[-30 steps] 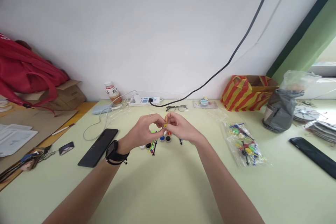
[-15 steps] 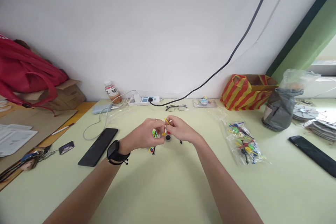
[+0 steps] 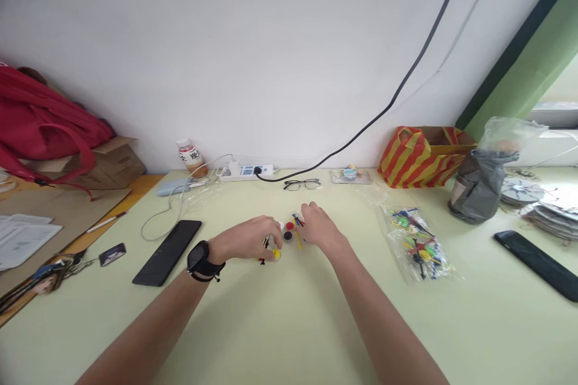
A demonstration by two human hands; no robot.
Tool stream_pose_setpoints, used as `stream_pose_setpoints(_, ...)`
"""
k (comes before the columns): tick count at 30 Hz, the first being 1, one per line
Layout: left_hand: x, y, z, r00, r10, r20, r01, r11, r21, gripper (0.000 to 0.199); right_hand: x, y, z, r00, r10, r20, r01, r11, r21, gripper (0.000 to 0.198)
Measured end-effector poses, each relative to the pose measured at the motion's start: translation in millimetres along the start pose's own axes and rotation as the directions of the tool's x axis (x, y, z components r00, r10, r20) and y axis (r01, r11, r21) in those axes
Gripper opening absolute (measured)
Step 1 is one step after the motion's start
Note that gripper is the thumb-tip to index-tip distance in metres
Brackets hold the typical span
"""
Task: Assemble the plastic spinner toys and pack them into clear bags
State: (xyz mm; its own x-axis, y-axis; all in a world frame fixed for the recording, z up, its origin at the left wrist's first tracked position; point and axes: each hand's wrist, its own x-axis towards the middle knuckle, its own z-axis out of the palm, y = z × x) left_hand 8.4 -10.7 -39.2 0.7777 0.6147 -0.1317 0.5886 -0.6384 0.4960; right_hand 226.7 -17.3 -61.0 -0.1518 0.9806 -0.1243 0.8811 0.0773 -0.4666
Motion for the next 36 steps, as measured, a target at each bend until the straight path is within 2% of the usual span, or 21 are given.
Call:
stream_pose_setpoints(6,-2.5,-5.1,-1.6,0.991,0.044,-0.127,-0.033,0.996,0.084,0.044,0.4,-5.9,6.0,1.0,-0.008,0.009,0.009,0.996,-0.089,0.019)
stream_pose_setpoints(8,-2.6,-8.2,-0.5,0.989,0.048,-0.141,-0.034,0.994,0.099,0.048,0.1,-7.8,7.3,1.0,-0.018,0.019,0.02,0.995,-0.101,0.018)
stream_pose_setpoints(14,-1.9,-15.6,0.1,0.989,0.055,-0.135,-0.044,0.995,0.087,0.037,-1.3,-10.2,8.9,0.998,-0.024,0.051,0.03,0.993,-0.111,0.015)
stream_pose_setpoints(21,-1.7,-14.2,1.9,0.985,0.061,-0.161,-0.049,0.996,0.081,0.033,-1.1,-10.9,8.4,0.994,-0.032,0.1,0.039,0.997,-0.066,0.029)
stream_pose_setpoints(25,-4.3,-9.9,-2.8,0.983,0.057,-0.177,-0.04,0.994,0.097,0.035,-2.0,7.2,-16.6,0.989,-0.09,0.119,0.094,0.995,-0.026,0.03)
stream_pose_setpoints(29,-7.0,-9.1,-9.4,0.974,0.033,-0.222,-0.014,0.996,0.087,0.03,-6.7,39.6,-45.2,0.963,-0.141,0.228,0.143,0.99,0.008,0.027)
stream_pose_setpoints(33,-9.5,-12.4,-12.8,0.967,0.017,-0.254,0.003,0.997,0.077,0.028,-7.3,62.1,-52.2,0.921,-0.044,0.388,0.051,0.999,-0.008,0.03)
stream_pose_setpoints(36,-11.8,-10.7,-14.9,0.954,0.026,-0.298,-0.007,0.998,0.066,0.027,-4.9,64.1,-52.5,0.919,-0.005,0.395,0.004,1.0,0.005,0.024)
